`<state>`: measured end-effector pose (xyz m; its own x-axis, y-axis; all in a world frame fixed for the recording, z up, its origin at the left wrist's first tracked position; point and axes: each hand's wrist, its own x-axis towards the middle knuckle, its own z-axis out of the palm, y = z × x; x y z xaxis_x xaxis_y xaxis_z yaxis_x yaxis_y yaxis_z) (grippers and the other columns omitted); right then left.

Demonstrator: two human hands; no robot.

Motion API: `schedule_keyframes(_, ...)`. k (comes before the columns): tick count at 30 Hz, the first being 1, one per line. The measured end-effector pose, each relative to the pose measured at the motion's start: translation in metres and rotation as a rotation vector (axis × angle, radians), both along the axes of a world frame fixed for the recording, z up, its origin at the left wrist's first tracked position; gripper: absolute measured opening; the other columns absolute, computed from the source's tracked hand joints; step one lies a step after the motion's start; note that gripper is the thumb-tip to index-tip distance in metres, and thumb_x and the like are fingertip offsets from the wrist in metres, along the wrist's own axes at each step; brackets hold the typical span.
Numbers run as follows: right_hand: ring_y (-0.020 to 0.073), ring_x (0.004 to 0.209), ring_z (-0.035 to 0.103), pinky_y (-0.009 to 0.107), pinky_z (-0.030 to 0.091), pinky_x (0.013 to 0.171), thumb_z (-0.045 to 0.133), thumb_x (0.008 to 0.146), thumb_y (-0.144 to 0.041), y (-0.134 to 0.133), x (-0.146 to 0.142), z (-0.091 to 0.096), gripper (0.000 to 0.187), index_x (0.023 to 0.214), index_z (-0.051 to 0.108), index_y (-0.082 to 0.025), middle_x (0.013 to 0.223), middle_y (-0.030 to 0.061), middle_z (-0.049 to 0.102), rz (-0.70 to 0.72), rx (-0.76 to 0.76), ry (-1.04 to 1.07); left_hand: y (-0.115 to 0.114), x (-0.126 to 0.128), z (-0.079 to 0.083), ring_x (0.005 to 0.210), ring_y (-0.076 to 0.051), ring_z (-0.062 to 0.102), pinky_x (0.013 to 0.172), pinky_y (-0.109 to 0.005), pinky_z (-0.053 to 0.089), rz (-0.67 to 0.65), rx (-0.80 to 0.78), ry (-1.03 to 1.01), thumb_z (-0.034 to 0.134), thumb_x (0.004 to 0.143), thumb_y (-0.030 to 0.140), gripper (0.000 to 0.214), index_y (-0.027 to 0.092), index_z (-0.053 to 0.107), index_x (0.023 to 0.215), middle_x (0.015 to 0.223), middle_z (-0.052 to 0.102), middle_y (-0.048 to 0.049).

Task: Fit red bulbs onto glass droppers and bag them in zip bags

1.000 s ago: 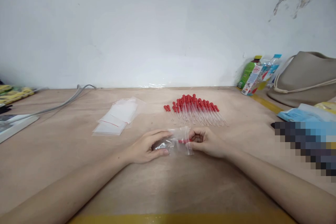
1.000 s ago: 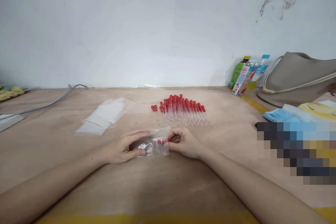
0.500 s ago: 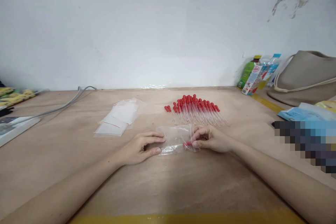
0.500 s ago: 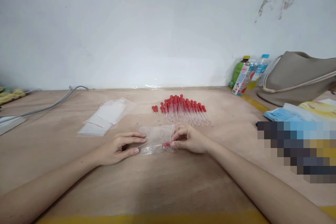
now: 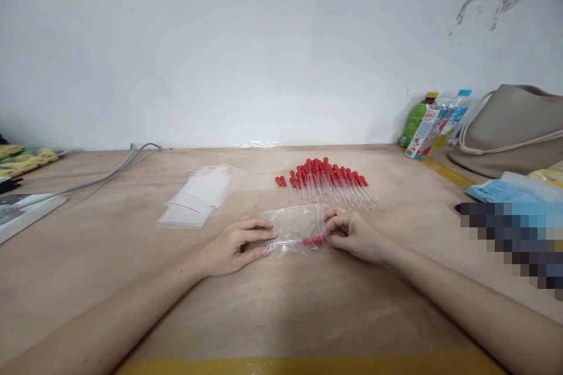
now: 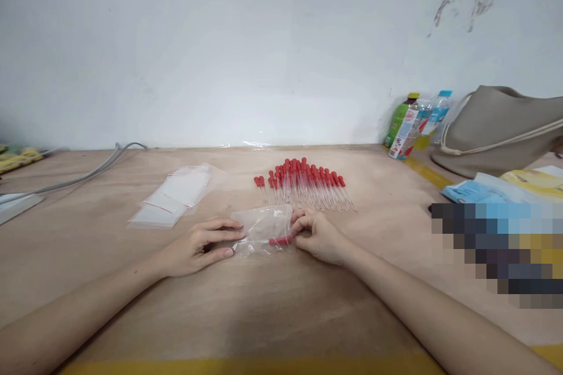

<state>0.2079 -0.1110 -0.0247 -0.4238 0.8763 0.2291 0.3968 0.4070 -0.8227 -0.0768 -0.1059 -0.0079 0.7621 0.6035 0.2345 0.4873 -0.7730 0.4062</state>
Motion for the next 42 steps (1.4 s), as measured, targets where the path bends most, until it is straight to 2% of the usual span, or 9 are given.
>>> schedule_keyframes(5, 0.0162, 0.089, 0.052, 0.032, 0.039, 0.085, 0.050, 0.066, -0.009, -0.003, 0.000, 0.002, 0.018, 0.066, 0.065, -0.020, 0.091, 0.0042, 0.056, -0.008, 0.071, -0.051, 0.000, -0.001, 0.000, 0.108, -0.020, 0.050, 0.093, -0.036, 0.041, -0.020, 0.012, 0.001, 0.049, 0.085, 0.030, 0.034, 0.023, 0.055, 0.118, 0.119, 0.052, -0.0084)
schedule_keyframes(10, 0.0155, 0.084, 0.052, 0.028, 0.042, 0.074, 0.059, 0.065, -0.021, -0.004, 0.009, 0.010, 0.021, 0.085, 0.065, -0.018, 0.096, 0.0041, 0.056, 0.085, -0.076, 0.035, 0.000, -0.001, -0.001, 0.109, -0.020, 0.050, 0.093, -0.035, 0.042, -0.015, 0.026, 0.002, 0.049, 0.085, 0.030, 0.033, 0.023, 0.055, 0.117, 0.119, 0.052, -0.0085)
schedule_keyframes(16, 0.0085, 0.051, 0.042, 0.021, 0.030, 0.047, 0.063, 0.067, -0.041, -0.011, -0.004, 0.010, 0.026, 0.071, 0.062, -0.016, 0.056, -0.0014, 0.052, -0.122, -0.230, 0.021, 0.000, -0.001, 0.000, 0.108, -0.020, 0.050, 0.092, -0.036, 0.042, -0.005, 0.013, 0.002, 0.049, 0.085, 0.031, 0.033, 0.023, 0.056, 0.116, 0.120, 0.052, -0.0081)
schedule_keyframes(20, 0.0071, 0.045, 0.041, 0.020, 0.028, 0.041, 0.065, 0.063, -0.046, -0.014, -0.012, 0.004, 0.031, 0.064, 0.057, -0.016, 0.052, -0.0022, 0.053, -0.235, -0.269, 0.098, 0.000, -0.001, -0.001, 0.108, -0.020, 0.050, 0.093, -0.037, 0.042, -0.002, 0.006, -0.020, 0.050, 0.084, 0.031, 0.033, 0.024, 0.056, 0.116, 0.120, 0.052, -0.0079)
schedule_keyframes(28, 0.0050, 0.030, 0.033, 0.019, 0.020, 0.032, 0.065, 0.062, -0.045, -0.008, -0.007, 0.002, 0.032, 0.071, 0.047, -0.020, 0.043, -0.0079, 0.046, -0.288, -0.496, 0.243, 0.001, -0.002, -0.002, 0.108, -0.020, 0.050, 0.092, -0.036, 0.043, -0.011, 0.006, -0.024, 0.050, 0.084, 0.030, 0.034, 0.024, 0.055, 0.117, 0.120, 0.052, -0.0082)
schedule_keyframes(31, 0.0059, 0.033, 0.037, 0.020, 0.026, 0.034, 0.064, 0.062, -0.040, 0.007, 0.002, 0.005, 0.030, 0.078, 0.049, -0.019, 0.050, -0.0063, 0.051, -0.400, -0.370, 0.216, 0.001, -0.002, -0.002, 0.109, -0.020, 0.049, 0.092, -0.036, 0.042, -0.010, 0.010, -0.013, 0.050, 0.085, 0.030, 0.033, 0.023, 0.056, 0.116, 0.120, 0.052, -0.0087)
schedule_keyframes(34, 0.0102, 0.051, 0.051, 0.023, 0.040, 0.049, 0.063, 0.063, -0.033, 0.030, 0.012, 0.014, 0.019, 0.072, 0.057, -0.017, 0.063, 0.0013, 0.060, -0.505, -0.057, 0.060, 0.001, -0.001, -0.001, 0.108, -0.019, 0.049, 0.093, -0.035, 0.041, -0.019, 0.007, -0.010, 0.050, 0.085, 0.029, 0.032, 0.022, 0.057, 0.115, 0.119, 0.051, -0.0088)
schedule_keyframes(36, 0.0139, 0.061, 0.055, 0.027, 0.043, 0.059, 0.058, 0.066, -0.030, 0.049, 0.014, 0.022, 0.014, 0.070, 0.062, -0.017, 0.068, 0.0036, 0.064, -0.569, 0.113, -0.075, 0.002, 0.000, -0.001, 0.108, -0.019, 0.050, 0.093, -0.035, 0.041, -0.025, 0.007, -0.014, 0.049, 0.085, 0.028, 0.032, 0.022, 0.057, 0.115, 0.119, 0.051, -0.0089)
schedule_keyframes(42, 0.0180, 0.081, 0.059, 0.027, 0.042, 0.075, 0.049, 0.074, -0.024, 0.103, -0.005, 0.039, 0.025, 0.090, 0.067, -0.016, 0.085, 0.0060, 0.067, -0.652, 0.252, -0.335, 0.002, 0.000, -0.001, 0.108, -0.019, 0.049, 0.093, -0.036, 0.041, -0.032, 0.010, -0.009, 0.048, 0.085, 0.027, 0.032, 0.021, 0.057, 0.115, 0.119, 0.051, -0.0093)
